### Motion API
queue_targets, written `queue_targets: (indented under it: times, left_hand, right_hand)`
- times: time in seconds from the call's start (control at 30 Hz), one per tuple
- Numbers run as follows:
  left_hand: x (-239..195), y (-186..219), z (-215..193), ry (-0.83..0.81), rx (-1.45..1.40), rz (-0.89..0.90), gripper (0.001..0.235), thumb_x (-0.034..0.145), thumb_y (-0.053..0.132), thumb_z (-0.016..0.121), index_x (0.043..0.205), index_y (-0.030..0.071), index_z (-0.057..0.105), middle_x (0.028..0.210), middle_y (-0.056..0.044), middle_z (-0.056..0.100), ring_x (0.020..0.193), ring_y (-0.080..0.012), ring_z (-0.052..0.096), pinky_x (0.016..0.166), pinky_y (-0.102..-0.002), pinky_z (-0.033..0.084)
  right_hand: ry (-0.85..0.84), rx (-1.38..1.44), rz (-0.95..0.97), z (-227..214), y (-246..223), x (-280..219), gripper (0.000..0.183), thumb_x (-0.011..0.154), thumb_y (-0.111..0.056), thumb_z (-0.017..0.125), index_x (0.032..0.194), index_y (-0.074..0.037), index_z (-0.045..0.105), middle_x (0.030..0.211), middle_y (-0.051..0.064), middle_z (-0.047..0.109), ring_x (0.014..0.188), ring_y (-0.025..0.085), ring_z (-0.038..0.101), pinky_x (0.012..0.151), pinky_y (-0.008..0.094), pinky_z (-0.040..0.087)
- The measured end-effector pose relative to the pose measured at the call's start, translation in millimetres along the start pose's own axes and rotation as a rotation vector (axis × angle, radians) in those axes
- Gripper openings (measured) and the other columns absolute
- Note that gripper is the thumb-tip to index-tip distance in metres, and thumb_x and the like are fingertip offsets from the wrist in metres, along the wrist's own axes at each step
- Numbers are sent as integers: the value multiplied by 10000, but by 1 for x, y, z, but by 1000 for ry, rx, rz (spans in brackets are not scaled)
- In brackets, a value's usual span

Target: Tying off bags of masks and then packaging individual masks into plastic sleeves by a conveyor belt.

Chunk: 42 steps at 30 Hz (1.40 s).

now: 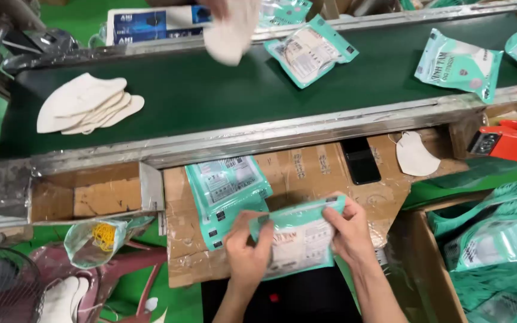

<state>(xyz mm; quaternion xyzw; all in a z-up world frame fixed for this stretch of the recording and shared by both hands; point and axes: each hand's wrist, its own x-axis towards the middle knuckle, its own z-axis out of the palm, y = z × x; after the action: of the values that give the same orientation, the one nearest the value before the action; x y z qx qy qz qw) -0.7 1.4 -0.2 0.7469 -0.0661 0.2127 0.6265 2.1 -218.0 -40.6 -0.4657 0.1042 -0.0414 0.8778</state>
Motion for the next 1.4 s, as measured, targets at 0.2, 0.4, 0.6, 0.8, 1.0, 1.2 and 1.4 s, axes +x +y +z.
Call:
queue_targets:
  times: [0.2,0.4,0.6,0.8,1.0,1.2,1.4]
  left_hand:
    - [0,-1,1,-18,-63,4,73,818,-44,705,887,-50,683,855,-123,725,799,-246,691,740,-342,553]
    - [4,2,-4,-99,-50,41,68,815,-40,730,880,-47,711,886,-128,759,844,-242,690,774,-355,555]
    - [4,6,-6,-122,-133,-15,68,825,-12,740,875,-49,714,901,-139,760,849,-266,687,783,-372,546]
    - [14,18,-19,-181,19,63,59,847,23,721,892,-14,733,905,-107,759,874,-271,671,811,-380,532]
    - [20,21,-23,-288,120,273,66,842,53,744,892,45,701,941,-62,738,941,-273,670,894,-399,501]
    - [19,18,-24,-383,233,376,167,778,75,771,920,67,684,995,-48,713,1005,-286,637,918,-429,495]
    - [21,22,-22,-443,236,421,155,801,74,765,930,53,681,988,-60,703,1012,-300,639,929,-433,500]
  right_hand:
    - [-82,20,-6,-24,21,6,45,972,8,704,970,38,670,933,97,717,844,158,673,795,315,548]
    - [-110,-20,89,-28,32,9,116,916,-18,699,1017,38,702,974,109,742,908,173,689,879,325,552]
    - [-119,94,132,-17,20,7,145,927,-75,700,1030,26,702,981,128,749,898,199,702,843,375,559]
    - [-196,-281,6,-38,8,10,151,908,-12,760,1039,53,722,1005,112,728,907,173,652,849,331,517]
    - [-476,-1077,-445,50,-67,-7,269,733,-12,773,997,-1,723,981,72,719,971,208,672,877,323,503]
    - [-455,-1300,-599,55,-52,-13,141,776,-70,807,882,-71,714,839,67,647,828,265,614,753,365,471]
    - [-594,-1137,-376,63,-51,-16,89,832,-40,746,899,-28,688,848,73,634,817,235,638,718,339,494]
